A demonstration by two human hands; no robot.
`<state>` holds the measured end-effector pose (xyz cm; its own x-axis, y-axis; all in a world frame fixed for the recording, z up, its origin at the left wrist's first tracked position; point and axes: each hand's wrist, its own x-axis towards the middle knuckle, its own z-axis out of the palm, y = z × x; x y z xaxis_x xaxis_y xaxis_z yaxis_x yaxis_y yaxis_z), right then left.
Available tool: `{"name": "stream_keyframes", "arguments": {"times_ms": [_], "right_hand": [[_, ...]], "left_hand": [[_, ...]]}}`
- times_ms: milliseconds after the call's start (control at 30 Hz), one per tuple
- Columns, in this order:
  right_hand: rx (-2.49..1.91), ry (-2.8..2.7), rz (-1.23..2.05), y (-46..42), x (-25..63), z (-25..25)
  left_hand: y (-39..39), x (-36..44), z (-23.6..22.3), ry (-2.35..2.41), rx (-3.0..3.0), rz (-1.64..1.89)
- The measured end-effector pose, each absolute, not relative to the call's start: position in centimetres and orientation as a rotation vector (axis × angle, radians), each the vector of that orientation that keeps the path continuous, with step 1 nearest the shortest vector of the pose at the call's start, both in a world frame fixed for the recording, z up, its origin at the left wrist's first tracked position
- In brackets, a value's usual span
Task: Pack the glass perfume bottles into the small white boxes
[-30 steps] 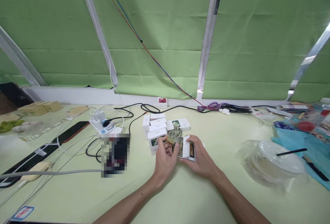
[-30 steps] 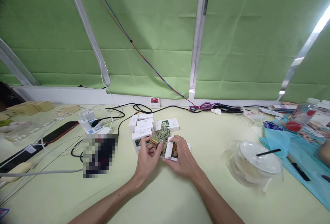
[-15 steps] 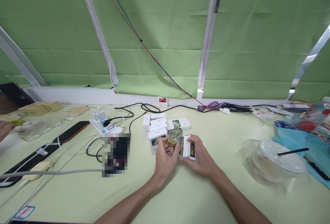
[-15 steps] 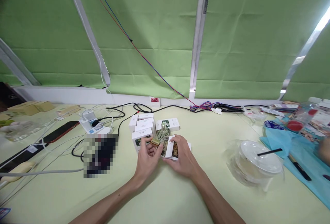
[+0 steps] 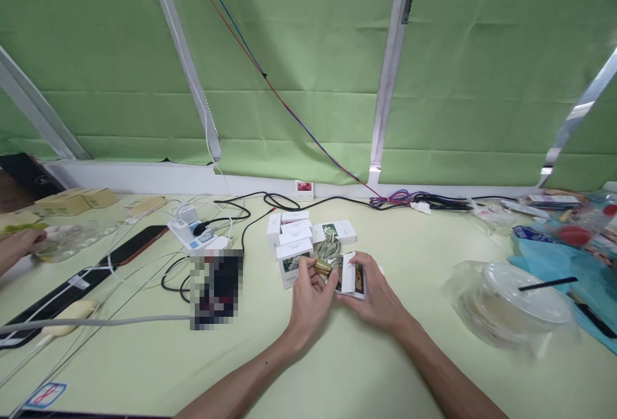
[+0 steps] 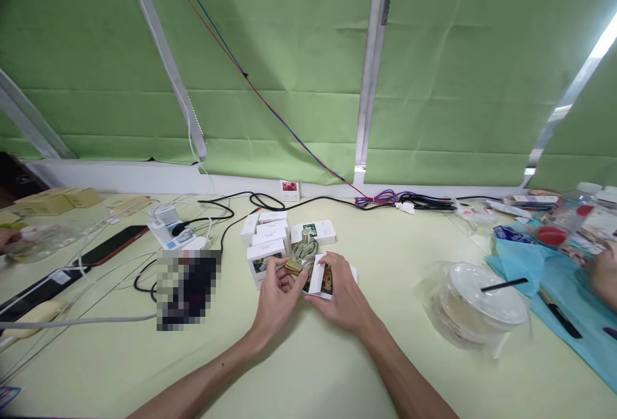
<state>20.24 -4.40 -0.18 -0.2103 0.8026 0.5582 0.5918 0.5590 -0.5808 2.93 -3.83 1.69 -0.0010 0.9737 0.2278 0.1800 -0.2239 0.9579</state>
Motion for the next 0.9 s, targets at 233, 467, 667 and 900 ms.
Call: {"name": "stream_keyframes", "arguments": {"times_ms": [233,467,667,900], "right_hand": [[-1.147,-1.891,0.283,-4.47,20.11,-0.05],[-1.138,-1.889,0.271,-4.46,20.11,0.02],[-1.146,-1.89,0.318,-4.5,20.13,0.05],[-1.167,-1.864,0.371,-4.49,20.13,-0.12]], "left_hand": [[-3.7,2.83,1.02,1.24,1.535,1.252],[-3.57,2.86,0.98,1.221,1.564,1.243],[-3.47,2.8,0.76,1.209,1.596,1.239],[-3.66,2.8,1.03,1.164,1.664,1.24]]}}
